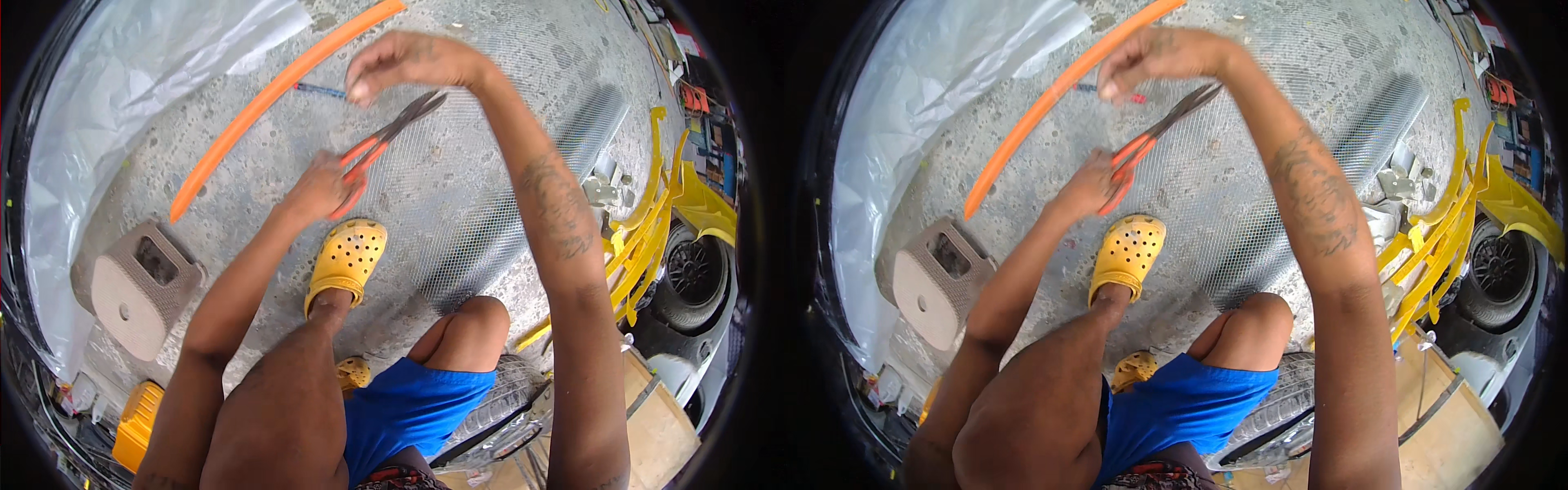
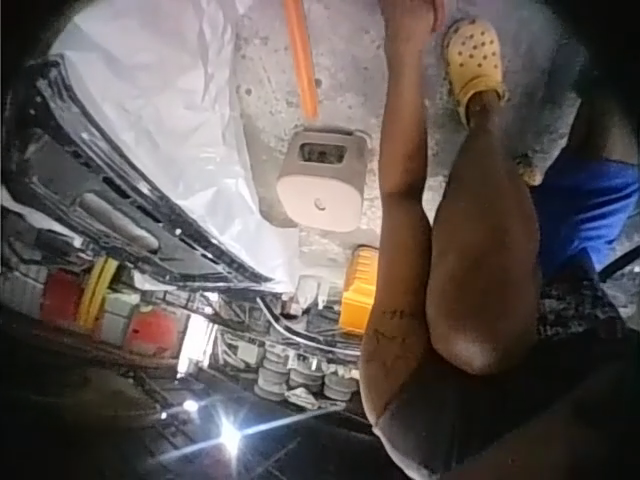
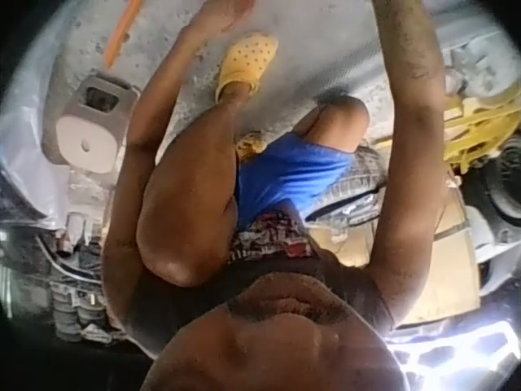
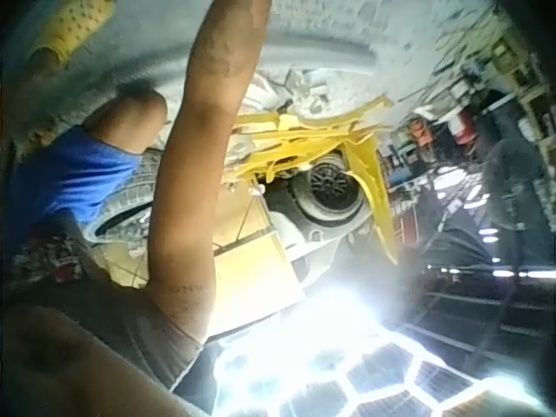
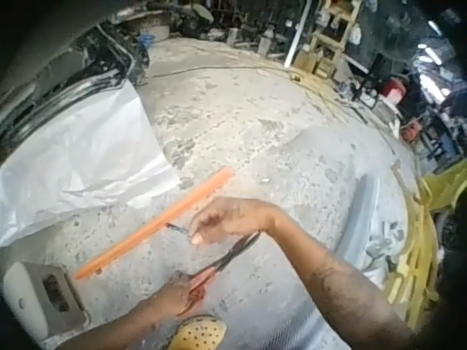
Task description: Measure and cut wire mesh to fit an opening in a car component.
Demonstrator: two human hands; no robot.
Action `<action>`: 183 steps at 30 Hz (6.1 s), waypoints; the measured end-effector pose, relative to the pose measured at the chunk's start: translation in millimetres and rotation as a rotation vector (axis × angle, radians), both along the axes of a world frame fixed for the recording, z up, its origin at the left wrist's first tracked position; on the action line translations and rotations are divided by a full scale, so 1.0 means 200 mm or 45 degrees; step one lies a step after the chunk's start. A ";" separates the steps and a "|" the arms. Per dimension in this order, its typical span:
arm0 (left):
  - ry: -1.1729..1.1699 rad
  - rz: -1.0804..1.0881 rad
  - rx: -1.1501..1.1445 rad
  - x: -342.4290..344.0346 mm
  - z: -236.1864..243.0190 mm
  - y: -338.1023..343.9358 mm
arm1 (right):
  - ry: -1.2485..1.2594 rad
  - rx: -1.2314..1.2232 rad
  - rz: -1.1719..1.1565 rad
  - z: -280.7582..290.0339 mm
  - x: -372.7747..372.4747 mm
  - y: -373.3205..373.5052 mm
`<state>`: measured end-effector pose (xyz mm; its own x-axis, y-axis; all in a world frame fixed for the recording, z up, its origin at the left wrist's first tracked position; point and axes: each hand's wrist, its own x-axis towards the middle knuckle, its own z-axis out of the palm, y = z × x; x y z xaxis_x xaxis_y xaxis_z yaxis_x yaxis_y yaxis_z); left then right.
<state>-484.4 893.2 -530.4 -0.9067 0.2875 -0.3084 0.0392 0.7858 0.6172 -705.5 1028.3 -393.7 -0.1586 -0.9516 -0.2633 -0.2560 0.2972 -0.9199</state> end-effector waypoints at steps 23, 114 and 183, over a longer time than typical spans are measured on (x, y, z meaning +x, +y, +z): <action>0.188 0.458 -0.025 0.57 0.72 -0.53 | 0.653 1.275 -0.834 -0.67 1.44 0.91; -0.721 0.203 -0.434 1.26 0.03 -0.80 | -0.439 0.229 -1.811 -0.99 0.74 0.63; -0.857 -1.203 -0.410 -1.85 0.32 -0.57 | -0.522 -0.141 -2.157 -0.82 0.81 0.27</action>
<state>-854.3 779.7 -466.4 -0.0092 0.5744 -0.8185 0.4277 0.7422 0.5160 -542.6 1082.2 -557.6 -0.8567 0.1663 -0.4883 0.4787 -0.0964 -0.8727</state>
